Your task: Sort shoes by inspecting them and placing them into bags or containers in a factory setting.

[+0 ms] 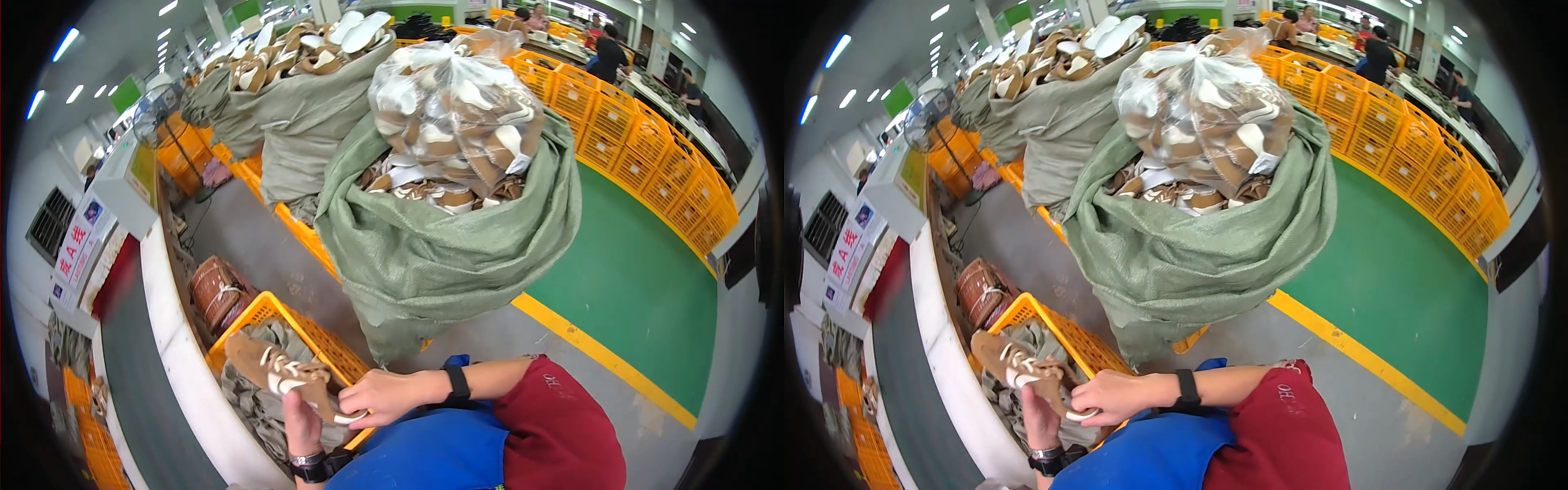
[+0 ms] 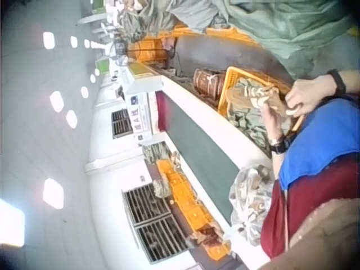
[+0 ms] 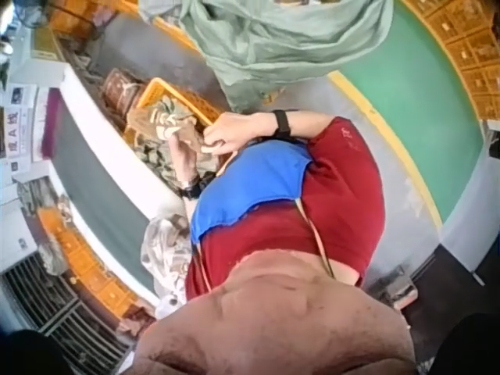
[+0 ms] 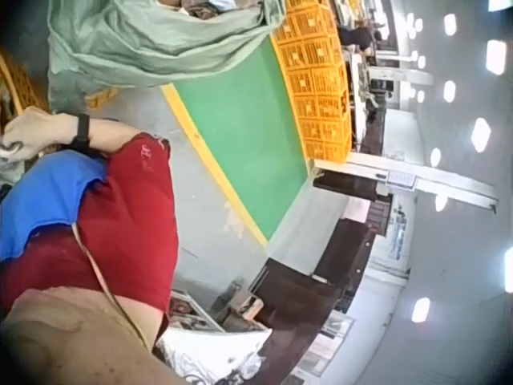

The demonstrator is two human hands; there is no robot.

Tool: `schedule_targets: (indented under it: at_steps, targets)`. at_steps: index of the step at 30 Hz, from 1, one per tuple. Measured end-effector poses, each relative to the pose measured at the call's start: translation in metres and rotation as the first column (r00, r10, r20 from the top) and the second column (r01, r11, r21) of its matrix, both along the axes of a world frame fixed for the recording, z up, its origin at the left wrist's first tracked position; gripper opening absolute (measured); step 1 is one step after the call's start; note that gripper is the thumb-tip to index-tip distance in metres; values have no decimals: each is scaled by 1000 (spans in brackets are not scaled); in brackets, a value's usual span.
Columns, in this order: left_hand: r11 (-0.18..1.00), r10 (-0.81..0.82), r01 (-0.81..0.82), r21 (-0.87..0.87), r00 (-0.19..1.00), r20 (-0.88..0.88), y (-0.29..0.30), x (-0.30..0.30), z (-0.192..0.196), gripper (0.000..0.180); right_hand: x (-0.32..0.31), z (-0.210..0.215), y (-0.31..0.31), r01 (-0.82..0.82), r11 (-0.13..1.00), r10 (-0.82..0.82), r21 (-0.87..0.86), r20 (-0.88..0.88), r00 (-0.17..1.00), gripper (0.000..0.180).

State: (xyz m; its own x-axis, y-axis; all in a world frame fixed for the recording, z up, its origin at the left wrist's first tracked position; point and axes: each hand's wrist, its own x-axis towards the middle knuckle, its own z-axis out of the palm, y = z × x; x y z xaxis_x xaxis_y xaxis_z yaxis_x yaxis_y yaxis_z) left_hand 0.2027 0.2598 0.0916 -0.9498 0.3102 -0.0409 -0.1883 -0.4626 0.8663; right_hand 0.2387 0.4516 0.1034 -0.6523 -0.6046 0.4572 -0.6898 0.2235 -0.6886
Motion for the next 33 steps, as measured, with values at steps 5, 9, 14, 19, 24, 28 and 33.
schedule_targets:
  at_steps: [5, 9, 14, 19, 24, 28, 33]
  targets:
    - [999, -24, 26, -28, 997, 72, 36, -28, 3, 47, 6, 0, 14, 137, 988, -137, 65, -7, 991, 21]
    - [998, -13, 10, -57, 999, -49, 40, -42, 12, 46, 8, 29, 38, 435, 892, -400, -123, 232, 887, 25]
    - [977, -112, 75, -197, 976, -185, 71, -36, 20, 51, 15, 38, 80, 679, 722, -624, -130, 301, 721, 49]
    - [973, -208, 176, -147, 947, -244, 127, -42, 49, 52, 19, 64, 102, 535, 844, -524, 24, 246, 815, 98]
    - [913, -389, 392, 116, 920, -44, 200, -66, 76, 46, 24, 58, 152, 633, 763, -645, -135, -75, 761, 88]
    - [736, -641, 654, -174, 590, -491, 269, -96, 97, 56, 38, 56, 215, 706, 661, -740, -255, -63, 670, 49]
    - [848, -501, 175, -501, 577, -645, 363, -209, 151, 47, 60, 55, 286, 863, 224, -925, -453, 179, 334, 51]
